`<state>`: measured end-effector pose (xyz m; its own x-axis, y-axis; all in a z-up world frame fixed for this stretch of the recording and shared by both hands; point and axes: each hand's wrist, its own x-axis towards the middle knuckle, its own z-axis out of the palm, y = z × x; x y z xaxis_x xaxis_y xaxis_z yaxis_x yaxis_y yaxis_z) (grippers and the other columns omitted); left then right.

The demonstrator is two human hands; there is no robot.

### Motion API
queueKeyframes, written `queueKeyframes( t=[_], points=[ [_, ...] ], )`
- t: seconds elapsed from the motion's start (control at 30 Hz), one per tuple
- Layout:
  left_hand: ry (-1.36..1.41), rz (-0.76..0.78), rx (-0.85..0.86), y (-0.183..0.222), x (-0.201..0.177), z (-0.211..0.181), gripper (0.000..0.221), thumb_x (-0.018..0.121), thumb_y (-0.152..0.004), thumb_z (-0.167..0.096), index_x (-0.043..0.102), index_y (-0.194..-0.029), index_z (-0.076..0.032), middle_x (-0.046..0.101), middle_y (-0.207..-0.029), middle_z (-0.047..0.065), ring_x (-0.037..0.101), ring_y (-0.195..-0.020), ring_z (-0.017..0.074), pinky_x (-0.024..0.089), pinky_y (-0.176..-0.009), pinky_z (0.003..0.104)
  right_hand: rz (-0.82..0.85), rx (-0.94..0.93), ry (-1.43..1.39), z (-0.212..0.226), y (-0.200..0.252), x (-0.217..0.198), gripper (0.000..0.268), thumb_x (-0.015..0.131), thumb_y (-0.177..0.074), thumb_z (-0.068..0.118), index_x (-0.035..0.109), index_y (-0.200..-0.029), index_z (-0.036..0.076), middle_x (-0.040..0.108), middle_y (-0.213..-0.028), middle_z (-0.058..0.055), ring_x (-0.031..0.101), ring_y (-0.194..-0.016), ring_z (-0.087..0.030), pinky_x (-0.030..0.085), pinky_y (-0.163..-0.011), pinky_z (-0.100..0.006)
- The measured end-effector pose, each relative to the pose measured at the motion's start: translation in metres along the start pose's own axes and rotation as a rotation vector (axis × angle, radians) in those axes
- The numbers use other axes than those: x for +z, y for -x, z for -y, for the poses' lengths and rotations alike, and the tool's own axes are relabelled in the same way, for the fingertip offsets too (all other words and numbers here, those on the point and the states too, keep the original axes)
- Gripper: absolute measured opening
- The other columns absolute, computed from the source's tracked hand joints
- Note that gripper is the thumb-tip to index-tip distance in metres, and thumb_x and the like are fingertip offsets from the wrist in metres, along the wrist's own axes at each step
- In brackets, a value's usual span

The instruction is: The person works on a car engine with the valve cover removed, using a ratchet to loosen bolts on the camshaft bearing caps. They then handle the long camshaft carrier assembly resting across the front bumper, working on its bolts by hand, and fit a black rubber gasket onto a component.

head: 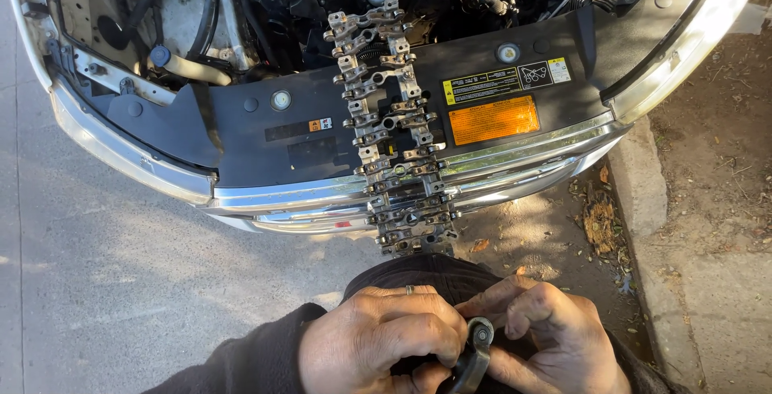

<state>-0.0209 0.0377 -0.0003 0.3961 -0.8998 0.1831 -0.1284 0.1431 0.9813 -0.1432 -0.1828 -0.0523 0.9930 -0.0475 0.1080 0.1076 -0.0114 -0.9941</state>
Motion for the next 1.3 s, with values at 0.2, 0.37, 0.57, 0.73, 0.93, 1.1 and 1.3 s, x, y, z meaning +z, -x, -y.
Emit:
queueKeyframes(
  t=[0.2,0.37,0.57,0.73,0.93,1.1,1.3],
  points=[
    [-0.01,0.024,-0.059,0.0,0.004,0.002,0.02,0.072,-0.086,0.007,0.057,-0.09,-0.006,0.07,-0.099,0.01,0.071,-0.091,0.0252,0.06,-0.08,0.036,0.01,-0.017,0.069,0.002,-0.003,0.0,0.04,0.087,-0.073,0.008,0.048,-0.079,0.014,0.084,-0.092,-0.015,0.08,-0.068,-0.014,0.061,-0.056,-0.02],
    [-0.041,0.009,-0.05,0.0,0.005,0.003,0.025,0.074,-0.083,0.01,0.055,-0.083,-0.007,0.069,-0.095,0.008,0.068,-0.086,0.0223,0.058,-0.076,0.033,0.06,0.02,-0.002,0.006,-0.007,-0.004,0.034,0.084,-0.075,0.006,0.051,-0.076,0.013,0.085,-0.093,-0.018,0.085,-0.07,-0.017,0.065,-0.055,-0.021],
    [-0.076,0.063,-0.019,0.0,0.001,0.006,0.018,0.075,-0.087,0.006,0.06,-0.083,-0.003,0.071,-0.102,0.013,0.073,-0.09,0.0258,0.063,-0.077,0.034,0.081,-0.043,0.104,0.013,-0.014,-0.002,0.028,0.085,-0.077,0.016,0.057,-0.074,0.015,0.085,-0.087,-0.01,0.081,-0.06,-0.01,0.062,-0.048,-0.017],
    [-0.052,0.09,-0.034,-0.001,-0.002,0.007,0.015,0.073,-0.087,0.004,0.061,-0.084,-0.004,0.072,-0.108,0.014,0.073,-0.094,0.0272,0.063,-0.079,0.036,0.081,-0.084,0.18,0.014,-0.019,-0.001,0.034,0.09,-0.072,0.021,0.057,-0.068,0.015,0.084,-0.081,-0.006,0.077,-0.059,-0.009,0.057,-0.047,-0.017],
    [-0.041,0.122,0.057,-0.006,-0.012,0.005,0.013,0.069,-0.087,0.003,0.058,-0.085,-0.003,0.068,-0.106,0.014,0.07,-0.092,0.0306,0.059,-0.081,0.04,0.103,-0.115,0.208,0.011,-0.025,-0.003,0.035,0.091,-0.071,0.021,0.056,-0.068,0.016,0.083,-0.078,-0.004,0.068,-0.053,-0.006,0.05,-0.044,-0.016],
    [-0.033,0.112,0.113,-0.01,-0.011,0.01,0.016,0.068,-0.081,0.01,0.058,-0.083,-0.002,0.067,-0.098,0.01,0.069,-0.087,0.0285,0.059,-0.079,0.038,0.098,-0.118,0.195,0.011,-0.028,-0.004,0.034,0.089,-0.073,0.025,0.057,-0.068,0.015,0.083,-0.078,-0.005,0.067,-0.054,-0.006,0.049,-0.046,-0.017],
    [0.015,0.082,0.115,-0.015,-0.01,0.01,0.026,0.067,-0.081,0.014,0.047,-0.075,-0.003,0.062,-0.089,0.006,0.061,-0.076,0.0234,0.053,-0.07,0.033,0.087,-0.104,0.214,0.011,-0.029,-0.006,0.031,0.088,-0.072,0.02,0.058,-0.065,0.015,0.083,-0.077,-0.005,0.072,-0.055,-0.006,0.054,-0.047,-0.015]
  ],
)
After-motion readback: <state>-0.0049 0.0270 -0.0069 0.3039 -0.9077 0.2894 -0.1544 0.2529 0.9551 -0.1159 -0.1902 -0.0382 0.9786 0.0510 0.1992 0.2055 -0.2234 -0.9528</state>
